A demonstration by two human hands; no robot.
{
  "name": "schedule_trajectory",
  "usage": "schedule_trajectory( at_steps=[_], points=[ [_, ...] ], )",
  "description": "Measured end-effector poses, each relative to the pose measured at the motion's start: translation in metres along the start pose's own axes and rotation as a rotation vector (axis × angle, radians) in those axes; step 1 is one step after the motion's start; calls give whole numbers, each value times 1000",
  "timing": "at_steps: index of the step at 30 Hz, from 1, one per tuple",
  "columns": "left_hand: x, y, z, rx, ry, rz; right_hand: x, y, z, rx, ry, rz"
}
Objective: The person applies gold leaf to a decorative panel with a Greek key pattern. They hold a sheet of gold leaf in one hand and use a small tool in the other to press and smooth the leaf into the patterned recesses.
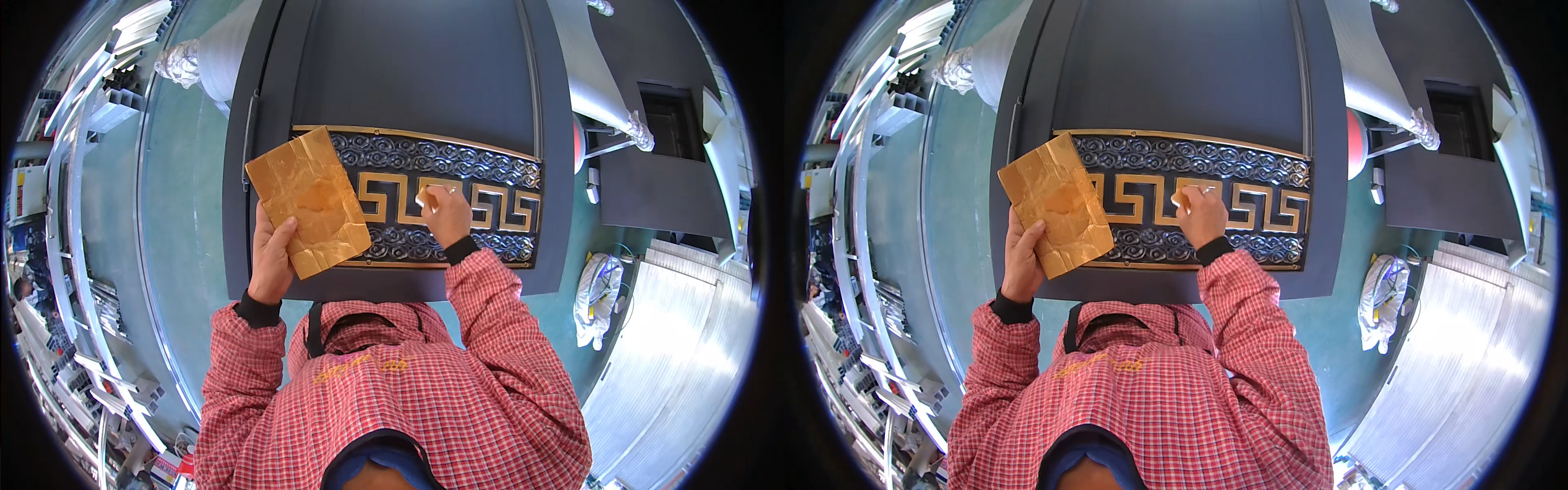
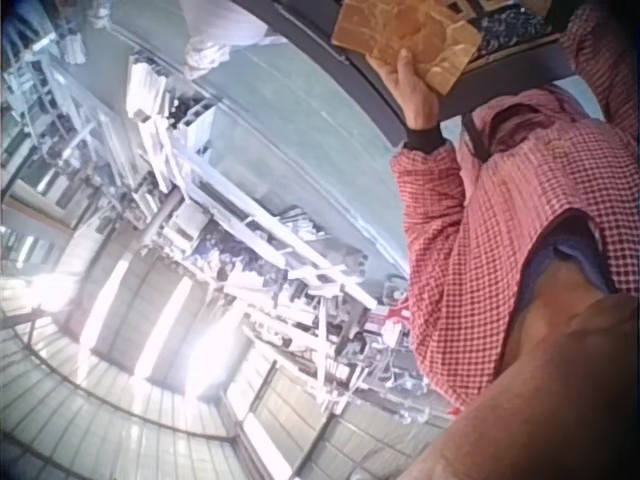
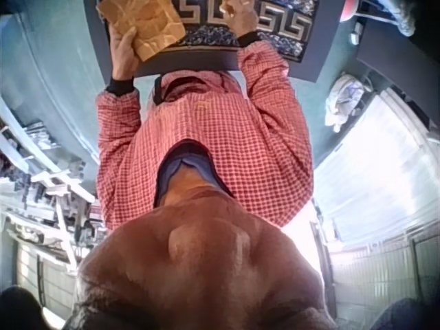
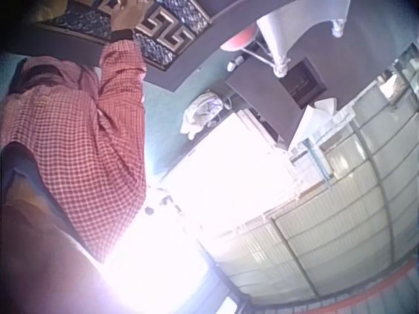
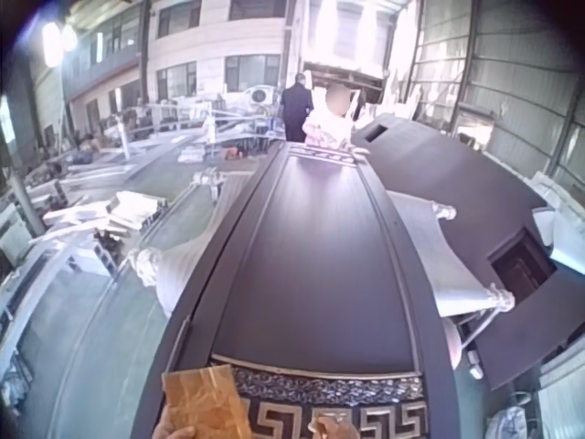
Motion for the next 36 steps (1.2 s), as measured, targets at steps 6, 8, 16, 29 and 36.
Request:
schedule_trajectory(
  at_steps=[6,8,16,29,36],
  points=[
    [2,-3,1,25,-37,7,-2,-10,13,-101,-58,-15],
    [3,-3,-1,51,-44,8,-10,-2,11,-79,-165,64],
    [8,-5,-3,72,-86,-10,-7,-9,13,-118,-91,-2],
    [10,-2,-5,132,-102,-11,-25,-10,14,-134,13,93],
    [17,-2,-4,162,-115,-6,-21,-4,31,-100,149,-41]
  ],
)
Point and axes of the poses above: each hand's wrist, its own z-axis away from the middle knuckle, its own y-axis out of the palm, x = y × z, the point moved 3 cm from there along -z, towards the middle knuckle, and after that the axes turned 13 degrees about x, right-handed, at the moved point
